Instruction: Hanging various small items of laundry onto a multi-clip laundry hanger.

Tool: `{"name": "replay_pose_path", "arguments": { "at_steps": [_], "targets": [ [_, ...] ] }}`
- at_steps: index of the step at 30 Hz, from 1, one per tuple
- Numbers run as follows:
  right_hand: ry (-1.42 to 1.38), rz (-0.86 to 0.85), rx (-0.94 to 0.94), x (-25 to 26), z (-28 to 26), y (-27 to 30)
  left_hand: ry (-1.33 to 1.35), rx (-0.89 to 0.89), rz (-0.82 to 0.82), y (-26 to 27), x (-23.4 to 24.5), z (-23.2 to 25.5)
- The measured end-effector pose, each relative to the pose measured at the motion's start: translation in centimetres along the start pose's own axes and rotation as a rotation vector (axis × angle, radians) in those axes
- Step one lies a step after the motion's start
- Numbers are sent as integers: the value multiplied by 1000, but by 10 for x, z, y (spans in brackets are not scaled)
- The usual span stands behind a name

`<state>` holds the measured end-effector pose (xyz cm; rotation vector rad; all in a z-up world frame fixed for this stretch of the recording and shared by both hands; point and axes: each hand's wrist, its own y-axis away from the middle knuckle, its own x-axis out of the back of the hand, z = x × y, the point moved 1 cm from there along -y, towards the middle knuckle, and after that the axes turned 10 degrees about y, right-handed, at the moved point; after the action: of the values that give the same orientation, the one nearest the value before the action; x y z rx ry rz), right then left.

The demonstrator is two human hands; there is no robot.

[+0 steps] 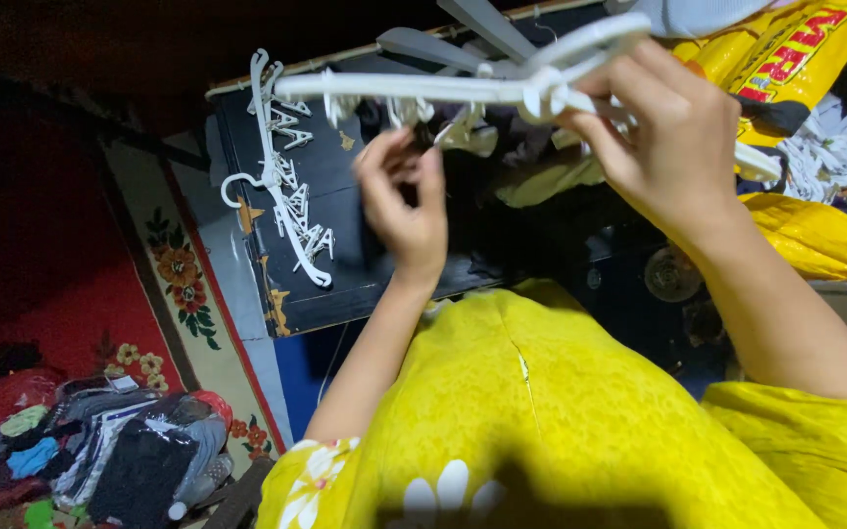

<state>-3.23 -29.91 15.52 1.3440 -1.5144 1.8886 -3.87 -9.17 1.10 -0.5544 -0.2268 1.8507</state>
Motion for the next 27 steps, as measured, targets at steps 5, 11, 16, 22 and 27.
{"name": "replay_pose_path", "arguments": {
  "at_steps": [5,11,16,22,27],
  "targets": [
    [-185,-233,-87,30,2,11,-502,-507,321,5,64,32],
    [-525,-402,10,55,21,9,-237,-370,-87,-20,98,117],
    [-425,-509,-172,-43,45,18,-193,218,-181,-17,132,20],
    [-421,-451,-105,-225,79,48,-181,522,-118,1,163,-192],
    [-412,-482,-274,-311,93,50,-243,565,-112,-13,166,-284]
  ]
}}
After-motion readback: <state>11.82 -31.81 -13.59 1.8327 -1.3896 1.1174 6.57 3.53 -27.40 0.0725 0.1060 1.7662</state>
